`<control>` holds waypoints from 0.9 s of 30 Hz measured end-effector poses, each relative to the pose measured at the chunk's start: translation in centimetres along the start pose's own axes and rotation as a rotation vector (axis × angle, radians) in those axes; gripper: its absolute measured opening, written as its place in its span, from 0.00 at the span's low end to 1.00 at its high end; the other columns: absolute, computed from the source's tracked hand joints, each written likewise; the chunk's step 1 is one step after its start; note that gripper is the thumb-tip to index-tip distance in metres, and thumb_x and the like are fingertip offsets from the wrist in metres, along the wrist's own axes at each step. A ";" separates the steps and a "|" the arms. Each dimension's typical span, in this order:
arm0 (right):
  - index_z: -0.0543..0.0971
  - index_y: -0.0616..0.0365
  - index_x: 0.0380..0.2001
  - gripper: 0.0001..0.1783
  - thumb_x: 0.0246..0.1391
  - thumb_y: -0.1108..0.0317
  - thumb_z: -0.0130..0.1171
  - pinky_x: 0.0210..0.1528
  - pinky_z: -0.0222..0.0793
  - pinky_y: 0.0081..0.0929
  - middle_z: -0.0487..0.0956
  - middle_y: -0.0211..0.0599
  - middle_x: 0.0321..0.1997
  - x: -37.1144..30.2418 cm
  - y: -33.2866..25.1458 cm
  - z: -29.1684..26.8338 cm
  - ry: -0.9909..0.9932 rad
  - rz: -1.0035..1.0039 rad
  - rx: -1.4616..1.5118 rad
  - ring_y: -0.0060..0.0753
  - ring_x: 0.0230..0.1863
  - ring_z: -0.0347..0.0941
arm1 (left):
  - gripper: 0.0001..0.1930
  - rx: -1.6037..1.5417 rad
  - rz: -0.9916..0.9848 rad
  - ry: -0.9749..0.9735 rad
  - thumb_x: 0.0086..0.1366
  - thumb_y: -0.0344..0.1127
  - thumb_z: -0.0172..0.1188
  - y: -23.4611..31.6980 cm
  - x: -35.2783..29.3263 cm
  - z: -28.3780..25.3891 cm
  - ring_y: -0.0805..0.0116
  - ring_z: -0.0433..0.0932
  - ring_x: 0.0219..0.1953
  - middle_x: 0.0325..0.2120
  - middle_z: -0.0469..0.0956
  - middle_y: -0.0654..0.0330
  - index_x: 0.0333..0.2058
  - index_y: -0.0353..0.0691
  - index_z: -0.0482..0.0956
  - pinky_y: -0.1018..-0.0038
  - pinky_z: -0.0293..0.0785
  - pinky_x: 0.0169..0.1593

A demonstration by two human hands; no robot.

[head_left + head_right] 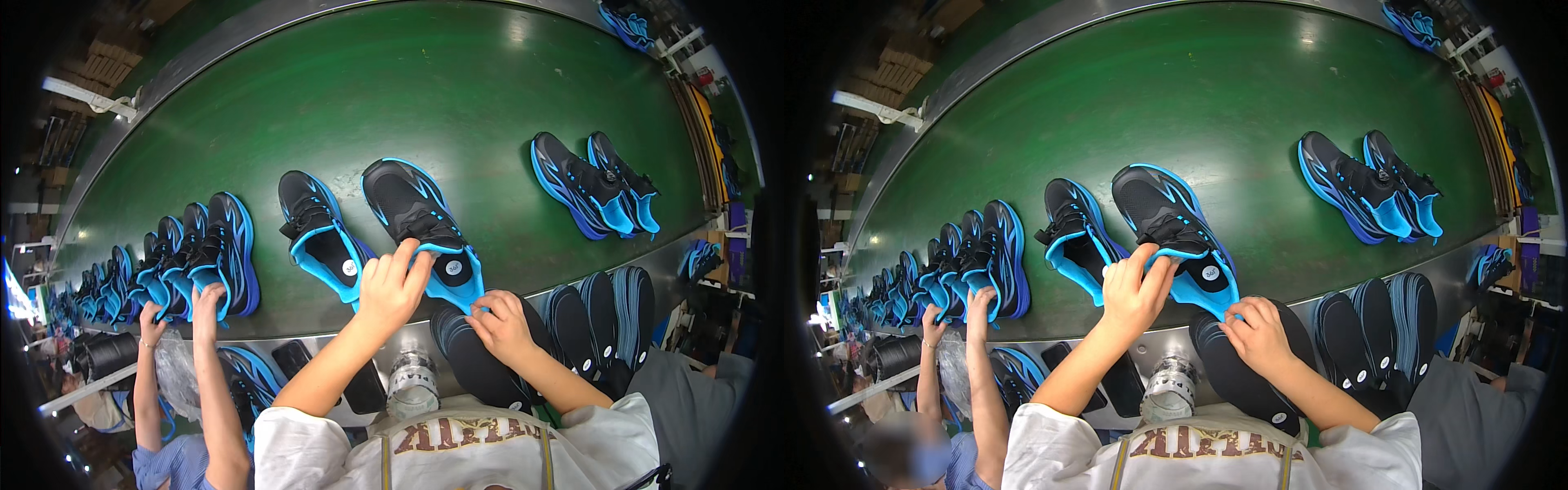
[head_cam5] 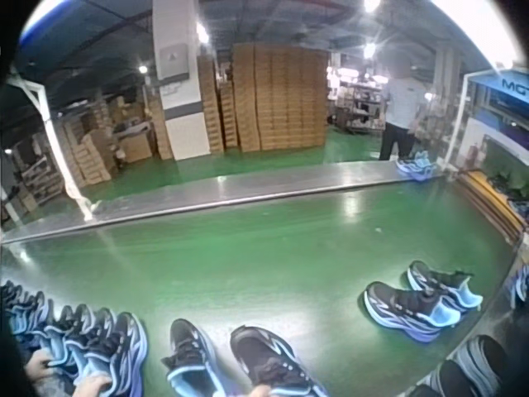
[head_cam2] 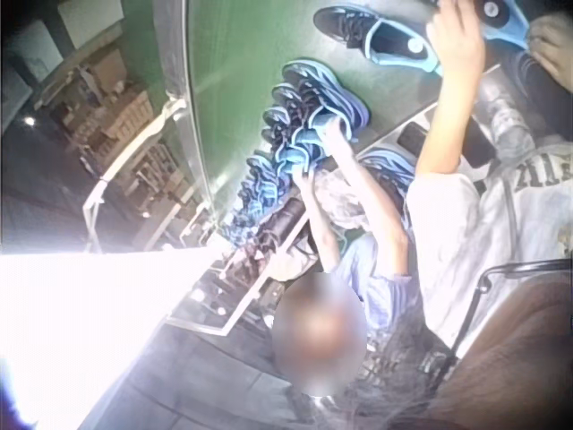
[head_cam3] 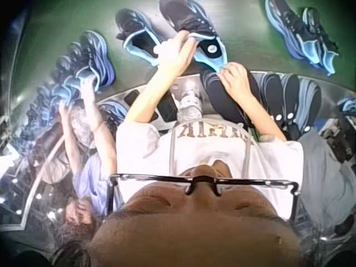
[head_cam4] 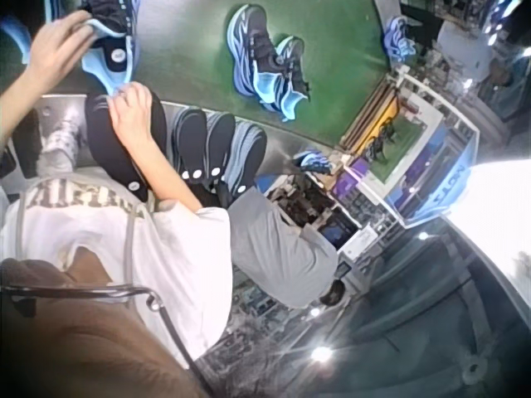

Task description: The person inserts insoles into shoes along an assembly conveyor line by hand, turns to retrieve plastic bags from the floor and cart area, and returns to place insoles into more shoes.

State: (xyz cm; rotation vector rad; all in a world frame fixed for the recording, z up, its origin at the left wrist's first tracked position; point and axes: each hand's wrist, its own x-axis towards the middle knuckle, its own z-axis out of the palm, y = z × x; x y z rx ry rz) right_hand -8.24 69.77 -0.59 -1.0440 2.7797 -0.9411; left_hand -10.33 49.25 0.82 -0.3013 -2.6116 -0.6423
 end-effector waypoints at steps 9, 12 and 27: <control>0.74 0.60 0.27 0.12 0.38 0.65 0.51 0.54 0.45 0.44 0.73 0.39 0.34 7.4 -1.6 -0.5 -0.461 0.030 -0.297 0.37 0.44 0.66 | 0.05 -1.026 -0.682 0.209 0.48 0.24 0.53 -3.6 2.2 -1.4 0.66 0.71 0.36 0.36 0.71 0.51 0.19 0.37 0.65 0.74 0.66 0.39; 0.76 0.62 0.32 0.16 0.39 0.66 0.49 0.59 0.33 0.49 0.75 0.43 0.36 9.4 -1.2 1.7 -0.647 0.103 -0.458 0.39 0.45 0.67 | 0.07 -1.410 -0.886 0.406 0.50 0.24 0.50 -4.2 1.0 -4.5 0.67 0.72 0.29 0.35 0.71 0.49 0.17 0.39 0.63 0.79 0.68 0.32; 0.61 0.60 0.48 0.32 0.38 0.60 0.54 0.58 0.34 0.50 0.59 0.54 0.53 7.4 -1.5 2.5 -0.434 0.064 -0.341 0.45 0.54 0.58 | 0.30 -0.144 -1.039 -0.035 0.47 0.42 0.54 -8.9 -5.4 -3.2 0.45 0.69 0.40 0.35 0.70 0.38 0.46 0.29 0.59 0.62 0.66 0.43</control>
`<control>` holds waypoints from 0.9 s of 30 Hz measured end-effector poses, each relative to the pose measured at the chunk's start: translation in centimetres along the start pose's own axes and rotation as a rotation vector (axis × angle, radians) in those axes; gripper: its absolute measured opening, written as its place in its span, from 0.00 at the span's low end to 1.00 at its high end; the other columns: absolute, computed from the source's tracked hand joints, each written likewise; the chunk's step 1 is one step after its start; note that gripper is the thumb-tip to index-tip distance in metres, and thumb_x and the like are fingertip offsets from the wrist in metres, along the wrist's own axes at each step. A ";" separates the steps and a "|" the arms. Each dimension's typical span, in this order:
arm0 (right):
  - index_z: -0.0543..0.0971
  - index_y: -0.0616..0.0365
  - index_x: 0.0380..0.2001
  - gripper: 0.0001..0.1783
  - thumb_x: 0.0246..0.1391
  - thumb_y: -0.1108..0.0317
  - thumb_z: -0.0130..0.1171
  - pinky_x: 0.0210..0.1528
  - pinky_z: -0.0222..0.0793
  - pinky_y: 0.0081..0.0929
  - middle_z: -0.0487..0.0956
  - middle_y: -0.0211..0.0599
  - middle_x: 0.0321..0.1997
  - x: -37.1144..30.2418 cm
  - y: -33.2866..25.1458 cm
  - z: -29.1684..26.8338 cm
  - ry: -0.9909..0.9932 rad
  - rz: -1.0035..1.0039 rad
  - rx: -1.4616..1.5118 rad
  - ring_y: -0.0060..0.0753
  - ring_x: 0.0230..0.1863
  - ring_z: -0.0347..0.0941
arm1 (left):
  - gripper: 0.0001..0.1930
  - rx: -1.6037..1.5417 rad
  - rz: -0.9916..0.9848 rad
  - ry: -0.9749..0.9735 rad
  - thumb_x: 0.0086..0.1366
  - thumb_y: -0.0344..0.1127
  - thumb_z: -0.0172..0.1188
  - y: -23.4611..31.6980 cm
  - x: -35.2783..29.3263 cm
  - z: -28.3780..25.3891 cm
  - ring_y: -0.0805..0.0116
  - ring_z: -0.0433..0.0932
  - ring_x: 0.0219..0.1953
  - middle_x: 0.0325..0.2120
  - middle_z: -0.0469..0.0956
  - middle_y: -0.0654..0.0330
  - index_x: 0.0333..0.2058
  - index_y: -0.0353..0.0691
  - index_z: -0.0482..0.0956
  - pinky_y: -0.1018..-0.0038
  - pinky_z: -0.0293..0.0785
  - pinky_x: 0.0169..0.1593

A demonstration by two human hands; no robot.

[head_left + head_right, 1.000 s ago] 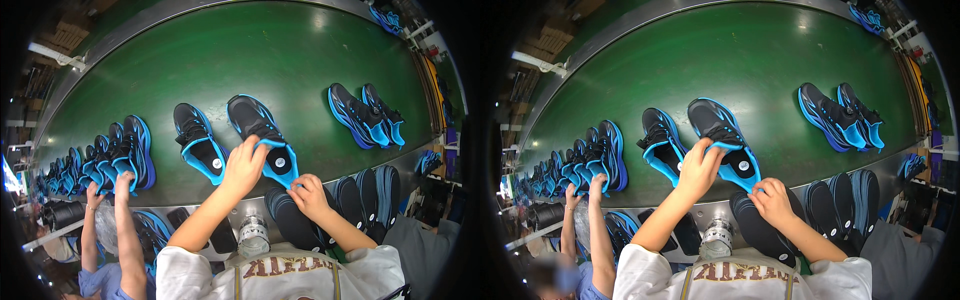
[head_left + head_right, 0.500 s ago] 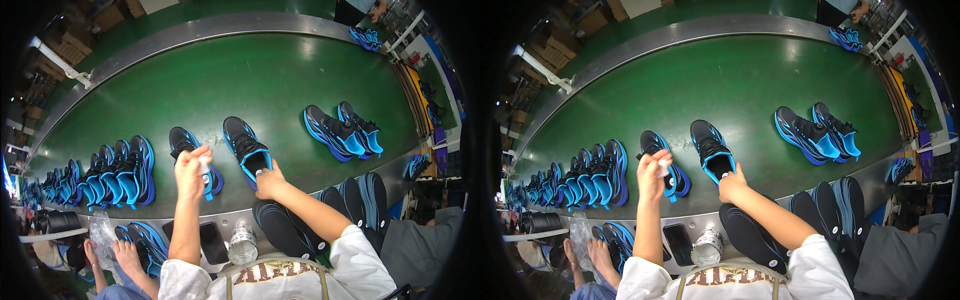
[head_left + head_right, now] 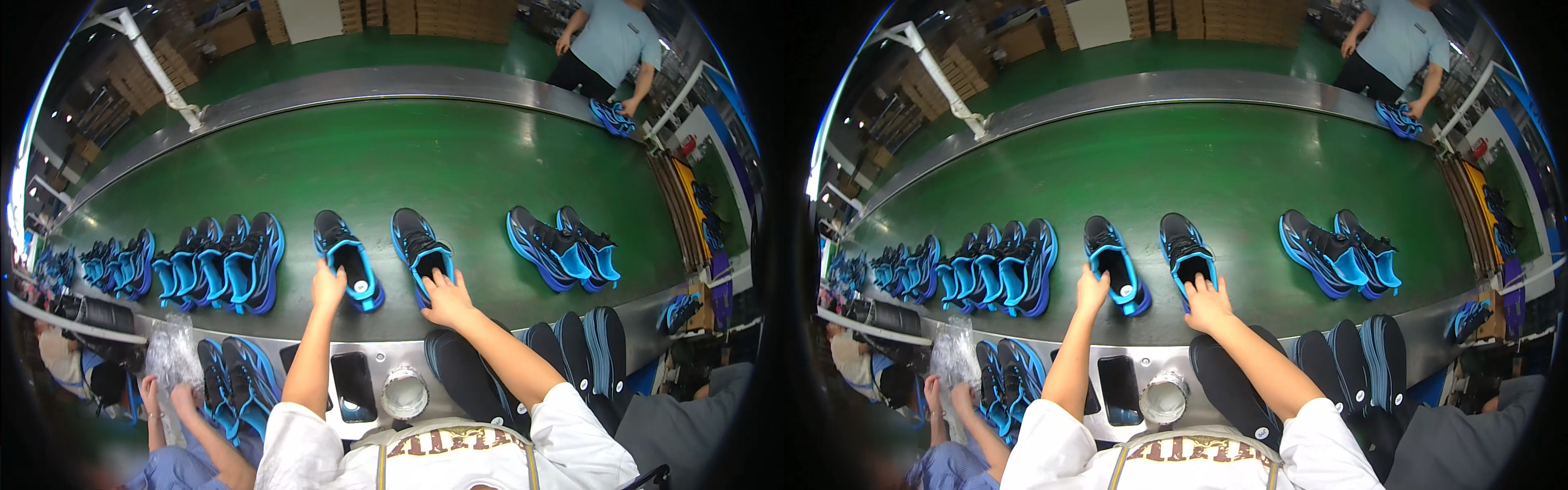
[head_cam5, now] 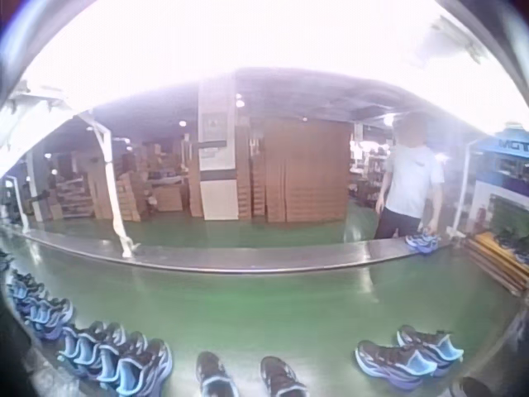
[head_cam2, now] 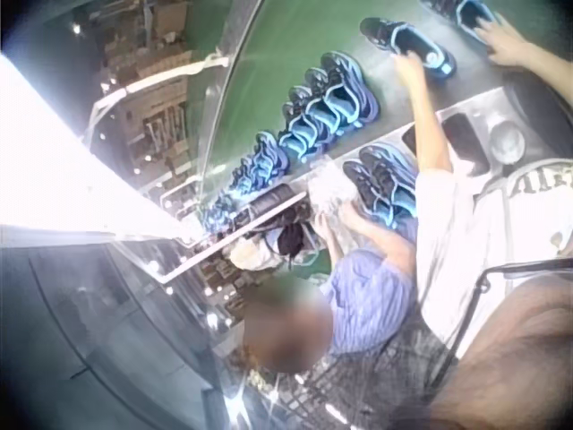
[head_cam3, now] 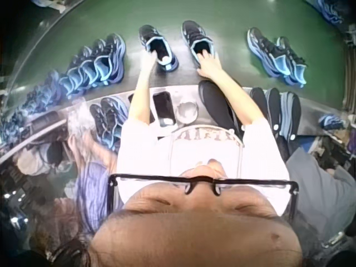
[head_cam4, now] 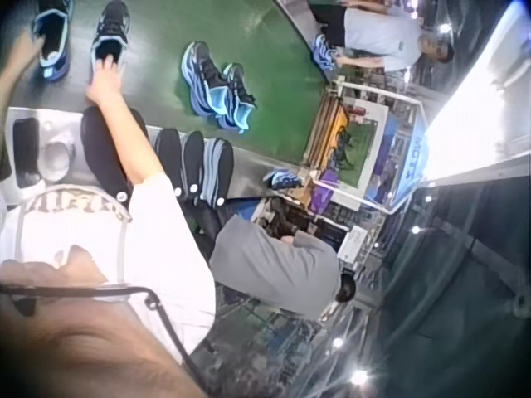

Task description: The person inserts insoles into shoes along an assembly conveyor line by hand, turns to retrieve plastic bags from the floor and cart area, and returns to place insoles into more shoes.

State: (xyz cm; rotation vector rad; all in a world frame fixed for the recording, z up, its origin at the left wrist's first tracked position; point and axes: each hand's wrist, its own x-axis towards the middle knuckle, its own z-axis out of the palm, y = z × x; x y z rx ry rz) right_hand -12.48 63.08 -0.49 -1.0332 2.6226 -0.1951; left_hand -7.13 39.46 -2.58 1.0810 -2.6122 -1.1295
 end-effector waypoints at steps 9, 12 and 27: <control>0.63 0.56 0.46 0.28 0.38 0.65 0.57 0.55 0.42 0.54 0.51 0.46 0.58 -1.3 2.6 0.8 0.374 0.124 0.164 0.46 0.59 0.45 | 0.32 -0.368 0.265 -0.357 0.50 0.41 0.56 2.6 -1.1 8.0 0.62 0.70 0.40 0.36 0.72 0.49 0.50 0.29 0.58 0.73 0.63 0.46; 0.65 0.56 0.46 0.28 0.37 0.63 0.58 0.57 0.42 0.46 0.52 0.46 0.57 -2.1 6.9 0.4 0.527 0.061 0.313 0.48 0.57 0.49 | 0.44 -0.493 0.175 -0.507 0.47 0.52 0.60 5.6 -2.0 7.3 0.73 0.67 0.29 0.24 0.70 0.58 0.53 0.28 0.50 0.77 0.64 0.36; 0.68 0.51 0.37 0.22 0.33 0.70 0.59 0.49 0.57 0.35 0.63 0.47 0.46 -14.9 30.6 -0.7 0.526 0.318 0.275 0.48 0.50 0.59 | 0.06 -0.221 0.708 -0.183 0.52 0.29 0.55 3.3 -23.2 3.0 0.62 0.71 0.24 0.23 0.68 0.56 0.28 0.35 0.70 0.74 0.67 0.25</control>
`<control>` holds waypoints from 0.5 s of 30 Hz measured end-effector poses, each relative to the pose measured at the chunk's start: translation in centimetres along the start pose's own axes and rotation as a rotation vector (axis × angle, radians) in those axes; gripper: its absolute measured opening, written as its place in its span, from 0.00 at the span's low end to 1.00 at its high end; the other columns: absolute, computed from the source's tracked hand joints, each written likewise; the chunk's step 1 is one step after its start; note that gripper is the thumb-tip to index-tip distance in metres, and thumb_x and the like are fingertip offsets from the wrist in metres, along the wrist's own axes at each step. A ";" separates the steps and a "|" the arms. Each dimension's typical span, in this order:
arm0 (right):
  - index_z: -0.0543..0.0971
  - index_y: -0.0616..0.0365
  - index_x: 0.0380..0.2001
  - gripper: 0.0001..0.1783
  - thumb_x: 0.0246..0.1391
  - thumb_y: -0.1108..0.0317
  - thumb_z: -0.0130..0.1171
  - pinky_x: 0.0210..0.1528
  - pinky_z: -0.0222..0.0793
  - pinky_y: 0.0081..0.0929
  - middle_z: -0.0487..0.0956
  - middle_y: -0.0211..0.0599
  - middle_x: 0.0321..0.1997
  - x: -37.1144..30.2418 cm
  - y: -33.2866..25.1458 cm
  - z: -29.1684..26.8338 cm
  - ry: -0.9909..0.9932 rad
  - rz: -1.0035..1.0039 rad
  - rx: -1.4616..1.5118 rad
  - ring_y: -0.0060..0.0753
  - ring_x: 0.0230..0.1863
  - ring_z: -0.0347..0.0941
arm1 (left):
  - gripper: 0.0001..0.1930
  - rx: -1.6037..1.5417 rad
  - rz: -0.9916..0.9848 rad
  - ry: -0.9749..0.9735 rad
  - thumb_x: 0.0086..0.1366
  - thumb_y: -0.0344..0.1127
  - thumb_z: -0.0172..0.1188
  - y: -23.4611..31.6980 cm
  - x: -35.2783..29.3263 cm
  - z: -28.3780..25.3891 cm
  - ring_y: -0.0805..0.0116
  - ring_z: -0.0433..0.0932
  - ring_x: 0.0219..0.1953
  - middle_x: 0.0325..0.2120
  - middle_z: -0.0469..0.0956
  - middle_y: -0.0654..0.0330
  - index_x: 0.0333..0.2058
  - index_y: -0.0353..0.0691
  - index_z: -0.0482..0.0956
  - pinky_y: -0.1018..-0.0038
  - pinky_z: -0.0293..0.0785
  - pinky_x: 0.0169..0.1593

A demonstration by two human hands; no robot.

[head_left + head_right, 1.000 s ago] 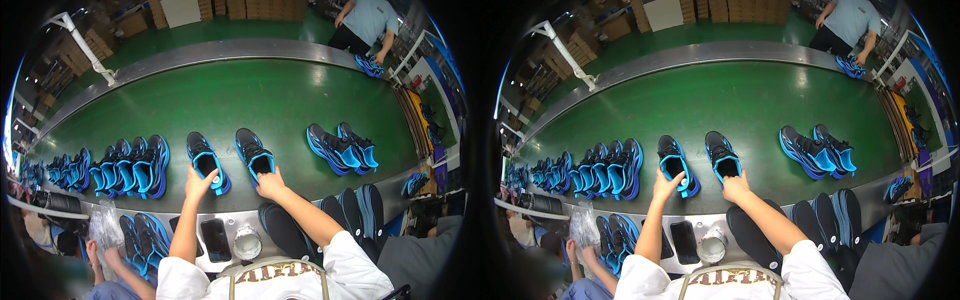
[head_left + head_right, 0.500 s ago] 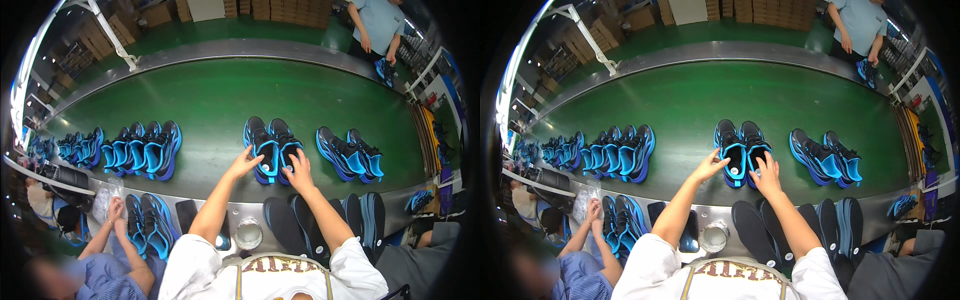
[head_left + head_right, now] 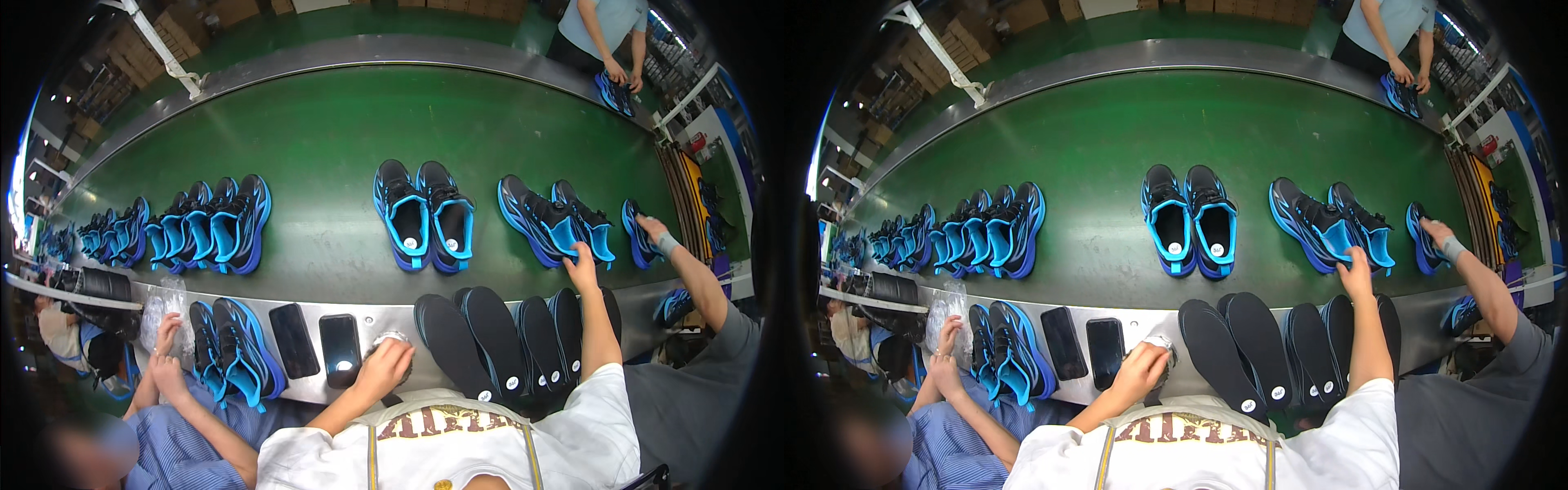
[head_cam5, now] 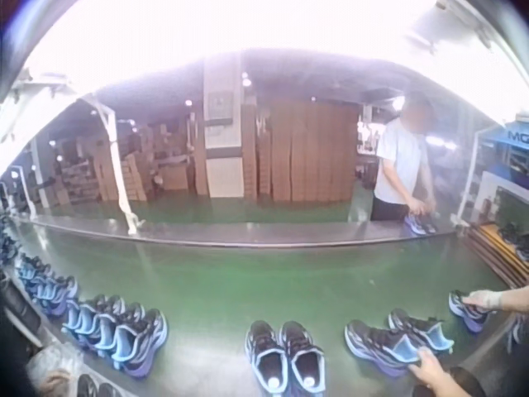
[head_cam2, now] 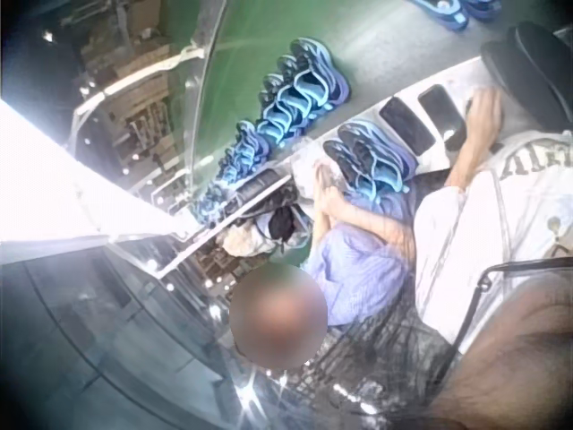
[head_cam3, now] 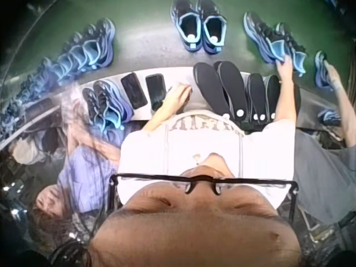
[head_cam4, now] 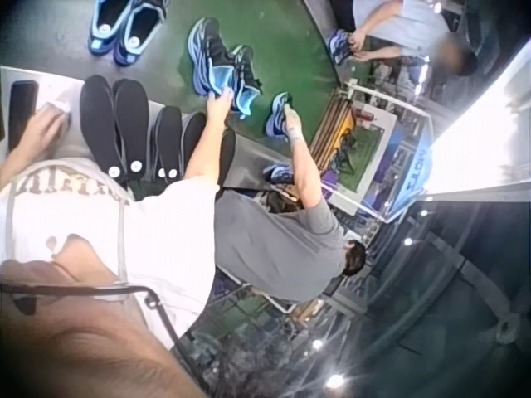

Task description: The person inserts insoles into shoes along an assembly conveyor line by hand, turns to retrieve plastic bags from the floor and cart area, and returns to place insoles into more shoes.

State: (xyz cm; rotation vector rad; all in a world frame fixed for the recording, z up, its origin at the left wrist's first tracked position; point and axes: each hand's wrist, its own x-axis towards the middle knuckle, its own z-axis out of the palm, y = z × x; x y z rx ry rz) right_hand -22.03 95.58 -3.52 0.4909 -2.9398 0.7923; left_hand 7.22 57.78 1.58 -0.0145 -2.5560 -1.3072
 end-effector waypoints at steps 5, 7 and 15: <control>0.75 0.60 0.28 0.11 0.38 0.69 0.59 0.38 0.65 0.31 0.71 0.45 0.33 0.8 -9.0 2.7 0.093 -0.148 -0.004 0.45 0.36 0.68 | 0.09 0.234 0.052 -0.039 0.52 0.30 0.54 1.0 0.0 -0.3 0.59 0.71 0.23 0.22 0.67 0.55 0.32 0.35 0.68 0.73 0.69 0.26; 0.75 0.60 0.32 0.12 0.40 0.69 0.58 0.40 0.65 0.31 0.72 0.46 0.35 -0.1 -13.1 4.0 0.047 -0.155 0.141 0.44 0.38 0.68 | 0.10 0.242 0.068 -0.055 0.51 0.30 0.54 0.8 -0.1 0.1 0.59 0.70 0.22 0.21 0.67 0.55 0.33 0.34 0.68 0.71 0.68 0.25; 0.70 0.57 0.30 0.16 0.36 0.61 0.59 0.36 0.60 0.33 0.69 0.40 0.34 -13.2 -22.6 2.1 -0.089 -0.306 0.023 0.42 0.36 0.65 | 0.11 0.298 0.280 0.036 0.44 0.28 0.57 1.0 1.7 -1.0 0.65 0.69 0.23 0.20 0.70 0.60 0.29 0.36 0.71 0.73 0.61 0.27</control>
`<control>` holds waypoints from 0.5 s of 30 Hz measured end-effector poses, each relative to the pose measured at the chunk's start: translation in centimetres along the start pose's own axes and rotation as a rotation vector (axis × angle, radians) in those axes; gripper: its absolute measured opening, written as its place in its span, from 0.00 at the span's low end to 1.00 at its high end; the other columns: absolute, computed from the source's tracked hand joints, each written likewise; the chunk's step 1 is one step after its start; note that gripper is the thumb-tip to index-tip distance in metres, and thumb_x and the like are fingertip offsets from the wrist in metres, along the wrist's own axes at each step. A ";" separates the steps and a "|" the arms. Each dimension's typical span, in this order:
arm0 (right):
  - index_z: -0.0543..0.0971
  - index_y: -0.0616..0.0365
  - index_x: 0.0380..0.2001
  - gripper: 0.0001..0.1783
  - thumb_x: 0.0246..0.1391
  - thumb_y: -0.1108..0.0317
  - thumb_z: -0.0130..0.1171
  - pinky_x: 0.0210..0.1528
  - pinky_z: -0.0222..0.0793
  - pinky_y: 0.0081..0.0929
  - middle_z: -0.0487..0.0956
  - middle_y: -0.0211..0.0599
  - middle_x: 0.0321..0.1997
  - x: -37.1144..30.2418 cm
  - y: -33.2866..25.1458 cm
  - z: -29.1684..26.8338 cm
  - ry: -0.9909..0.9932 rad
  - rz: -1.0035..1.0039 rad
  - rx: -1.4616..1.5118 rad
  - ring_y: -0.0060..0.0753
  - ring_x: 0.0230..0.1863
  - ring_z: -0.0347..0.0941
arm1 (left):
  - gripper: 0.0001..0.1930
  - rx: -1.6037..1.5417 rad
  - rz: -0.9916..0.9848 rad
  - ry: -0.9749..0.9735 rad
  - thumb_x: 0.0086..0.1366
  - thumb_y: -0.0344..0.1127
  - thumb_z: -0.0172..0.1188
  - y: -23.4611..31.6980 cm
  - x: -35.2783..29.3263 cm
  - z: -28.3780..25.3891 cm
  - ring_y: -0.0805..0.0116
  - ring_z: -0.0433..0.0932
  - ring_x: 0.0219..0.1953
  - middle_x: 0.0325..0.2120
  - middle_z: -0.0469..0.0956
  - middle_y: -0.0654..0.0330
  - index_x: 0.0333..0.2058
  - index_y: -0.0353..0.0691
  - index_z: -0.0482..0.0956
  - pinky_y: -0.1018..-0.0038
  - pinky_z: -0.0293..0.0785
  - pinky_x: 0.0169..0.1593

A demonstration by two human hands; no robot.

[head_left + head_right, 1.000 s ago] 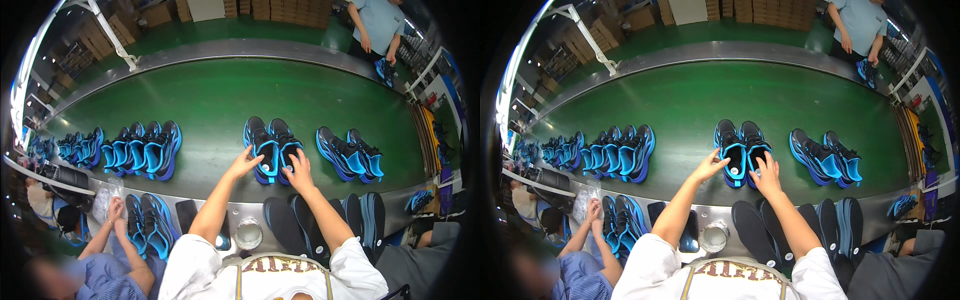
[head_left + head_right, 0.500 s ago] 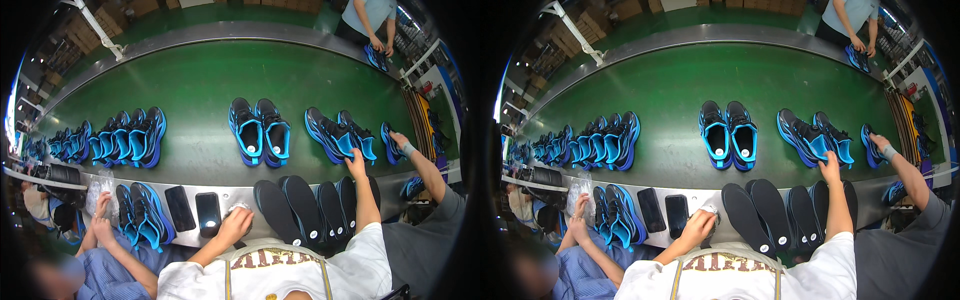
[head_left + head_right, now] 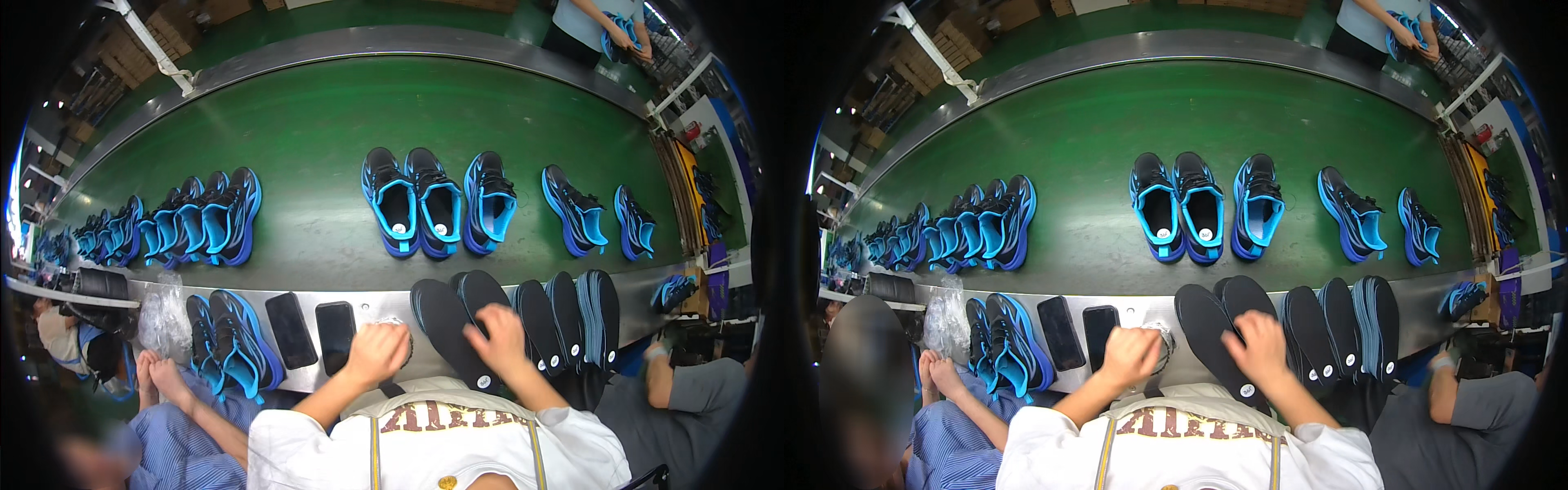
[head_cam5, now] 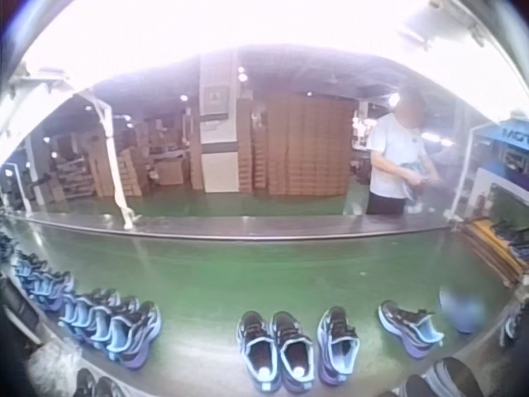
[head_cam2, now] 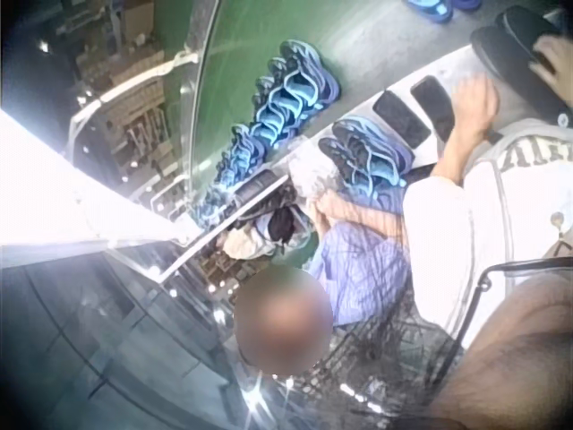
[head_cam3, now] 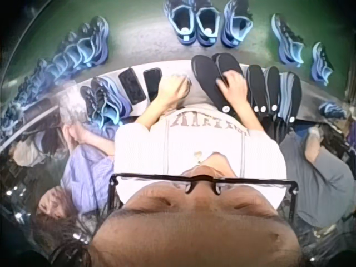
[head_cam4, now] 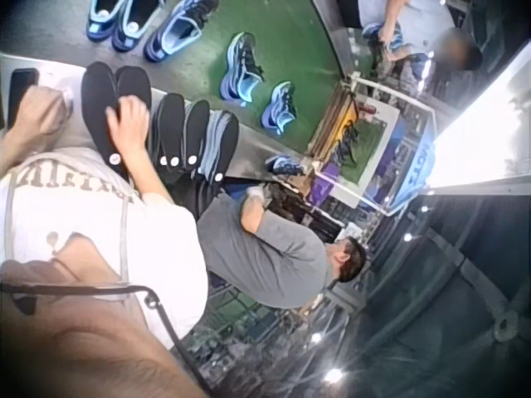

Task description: The person inserts insoles into shoes along an assembly conveyor line by hand, turns to retrieve plastic bags from the floor and cart area, and returns to place insoles into more shoes.

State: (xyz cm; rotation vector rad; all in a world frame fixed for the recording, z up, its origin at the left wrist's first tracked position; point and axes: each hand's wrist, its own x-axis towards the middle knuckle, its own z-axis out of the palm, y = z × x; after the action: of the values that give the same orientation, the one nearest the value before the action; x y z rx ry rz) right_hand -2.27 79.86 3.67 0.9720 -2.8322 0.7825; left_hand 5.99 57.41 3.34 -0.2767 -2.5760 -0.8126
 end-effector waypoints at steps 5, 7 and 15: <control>0.69 0.58 0.32 0.28 0.27 0.51 0.63 0.45 0.53 0.35 0.66 0.40 0.40 -6.3 -1.9 0.4 -0.242 0.147 -0.106 0.40 0.44 0.59 | 0.10 -0.113 0.057 0.173 0.46 0.27 0.55 -2.2 10.8 1.0 0.55 0.68 0.34 0.32 0.69 0.53 0.31 0.37 0.72 0.68 0.63 0.38; 0.69 0.58 0.31 0.27 0.27 0.53 0.64 0.46 0.53 0.35 0.66 0.41 0.41 -6.7 -1.7 0.3 -0.227 0.147 -0.115 0.40 0.44 0.59 | 0.12 -0.135 0.129 0.136 0.48 0.31 0.56 -2.3 15.5 3.8 0.53 0.66 0.39 0.37 0.67 0.52 0.34 0.40 0.72 0.65 0.63 0.41; 0.67 0.63 0.40 0.20 0.42 0.67 0.54 0.47 0.58 0.30 0.64 0.48 0.43 -5.4 0.0 -5.2 -0.053 0.545 0.614 0.45 0.45 0.62 | 0.29 0.148 0.198 -0.167 0.52 0.40 0.53 -4.8 23.3 18.0 0.53 0.63 0.47 0.46 0.62 0.48 0.51 0.40 0.56 0.63 0.62 0.45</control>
State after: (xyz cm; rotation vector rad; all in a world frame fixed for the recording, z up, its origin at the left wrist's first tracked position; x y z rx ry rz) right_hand 1.45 85.35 7.15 0.2071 -2.9770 1.7679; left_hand -22.29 65.42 -1.86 -0.5654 -2.6908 -0.5450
